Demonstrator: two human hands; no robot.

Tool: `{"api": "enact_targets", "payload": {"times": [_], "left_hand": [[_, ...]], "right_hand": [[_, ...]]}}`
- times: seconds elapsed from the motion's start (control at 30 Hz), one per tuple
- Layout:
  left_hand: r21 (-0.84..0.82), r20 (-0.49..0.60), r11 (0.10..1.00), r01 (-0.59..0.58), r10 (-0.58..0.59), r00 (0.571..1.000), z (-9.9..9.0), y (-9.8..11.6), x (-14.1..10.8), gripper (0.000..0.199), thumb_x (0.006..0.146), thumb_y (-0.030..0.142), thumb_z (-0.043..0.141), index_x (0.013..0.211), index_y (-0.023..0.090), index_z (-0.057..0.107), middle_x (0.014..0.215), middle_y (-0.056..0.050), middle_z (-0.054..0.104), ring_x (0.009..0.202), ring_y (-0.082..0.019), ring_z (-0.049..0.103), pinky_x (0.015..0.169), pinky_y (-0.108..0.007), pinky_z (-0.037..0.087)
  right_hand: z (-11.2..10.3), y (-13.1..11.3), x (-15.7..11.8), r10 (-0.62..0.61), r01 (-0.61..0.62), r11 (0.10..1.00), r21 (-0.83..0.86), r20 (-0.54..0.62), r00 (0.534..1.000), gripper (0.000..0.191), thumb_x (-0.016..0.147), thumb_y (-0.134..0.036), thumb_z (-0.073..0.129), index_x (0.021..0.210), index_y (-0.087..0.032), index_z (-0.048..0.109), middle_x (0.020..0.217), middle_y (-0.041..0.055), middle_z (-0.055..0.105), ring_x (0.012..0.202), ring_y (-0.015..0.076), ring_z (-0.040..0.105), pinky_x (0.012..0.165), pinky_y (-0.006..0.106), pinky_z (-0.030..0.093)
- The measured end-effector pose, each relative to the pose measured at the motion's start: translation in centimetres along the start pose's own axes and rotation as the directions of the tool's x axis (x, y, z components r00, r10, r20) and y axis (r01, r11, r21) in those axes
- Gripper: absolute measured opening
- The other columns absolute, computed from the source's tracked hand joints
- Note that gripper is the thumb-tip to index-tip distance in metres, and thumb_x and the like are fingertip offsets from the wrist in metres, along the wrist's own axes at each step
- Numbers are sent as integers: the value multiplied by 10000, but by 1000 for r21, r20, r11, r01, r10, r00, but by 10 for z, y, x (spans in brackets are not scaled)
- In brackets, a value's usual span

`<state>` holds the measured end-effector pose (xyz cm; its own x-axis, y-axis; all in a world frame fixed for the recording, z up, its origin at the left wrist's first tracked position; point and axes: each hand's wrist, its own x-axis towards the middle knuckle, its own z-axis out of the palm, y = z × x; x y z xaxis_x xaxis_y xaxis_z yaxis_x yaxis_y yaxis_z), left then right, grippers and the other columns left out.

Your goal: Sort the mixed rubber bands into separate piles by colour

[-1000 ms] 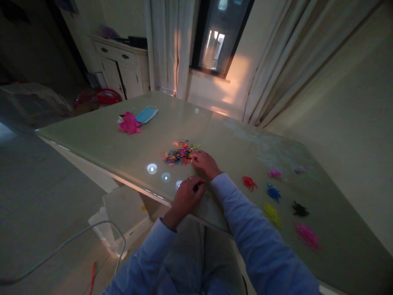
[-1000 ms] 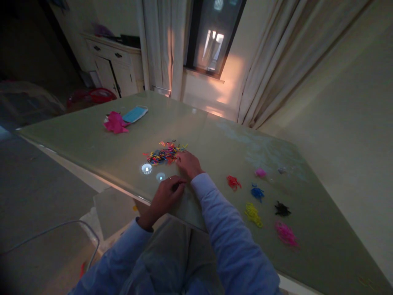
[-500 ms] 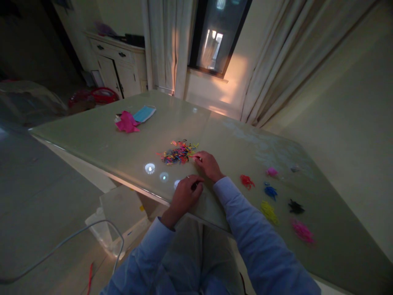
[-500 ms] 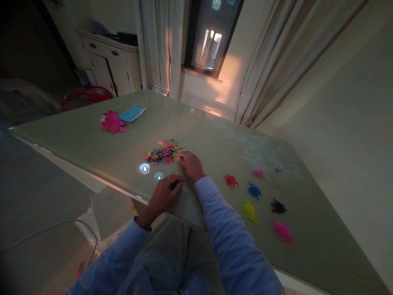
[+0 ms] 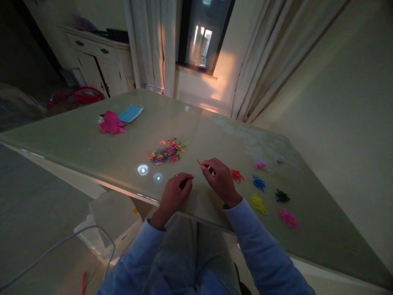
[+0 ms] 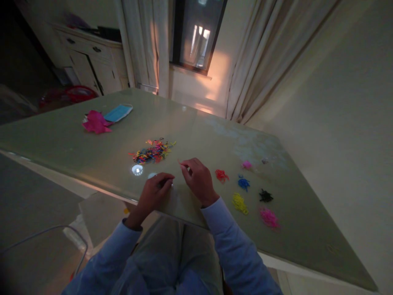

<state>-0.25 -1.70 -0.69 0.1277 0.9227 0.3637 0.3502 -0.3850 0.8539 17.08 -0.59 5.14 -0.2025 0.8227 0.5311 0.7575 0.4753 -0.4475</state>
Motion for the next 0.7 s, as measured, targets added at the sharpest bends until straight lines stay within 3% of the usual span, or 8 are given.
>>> {"api": "enact_targets", "payload": {"times": [0.27, 0.57, 0.7], "left_hand": [[30, 33, 998, 51, -52, 998, -4, -1, 1, 247, 843, 361, 532, 891, 202, 715, 888, -50, 753, 825, -195, 683, 774, -314, 521], [64, 12, 994, 85, -86, 996, -4, -2, 1, 289, 820, 414, 552, 893, 198, 730, 860, -44, 755, 782, -198, 682, 749, -304, 529], [69, 10, 993, 92, -93, 996, -4, -2, 1, 302, 820, 426, 558, 907, 193, 729, 848, -41, 751, 758, -192, 675, 728, -294, 527]], "right_hand": [[-68, 6, -54, 37, -36, 957, -287, -2, 999, 222, 1004, -299, 493, 958, -213, 692, 943, 90, 711, 832, 176, 655, 752, 277, 499], [-107, 38, -82, 100, -65, 872, -484, 47, 994, 254, 1009, -282, 469, 959, -191, 700, 931, 86, 712, 823, 174, 652, 721, 263, 459], [-121, 58, -79, 244, -150, 780, -608, 75, 967, 217, 971, -267, 519, 931, -183, 715, 896, 74, 712, 764, 182, 647, 649, 271, 426]]}}
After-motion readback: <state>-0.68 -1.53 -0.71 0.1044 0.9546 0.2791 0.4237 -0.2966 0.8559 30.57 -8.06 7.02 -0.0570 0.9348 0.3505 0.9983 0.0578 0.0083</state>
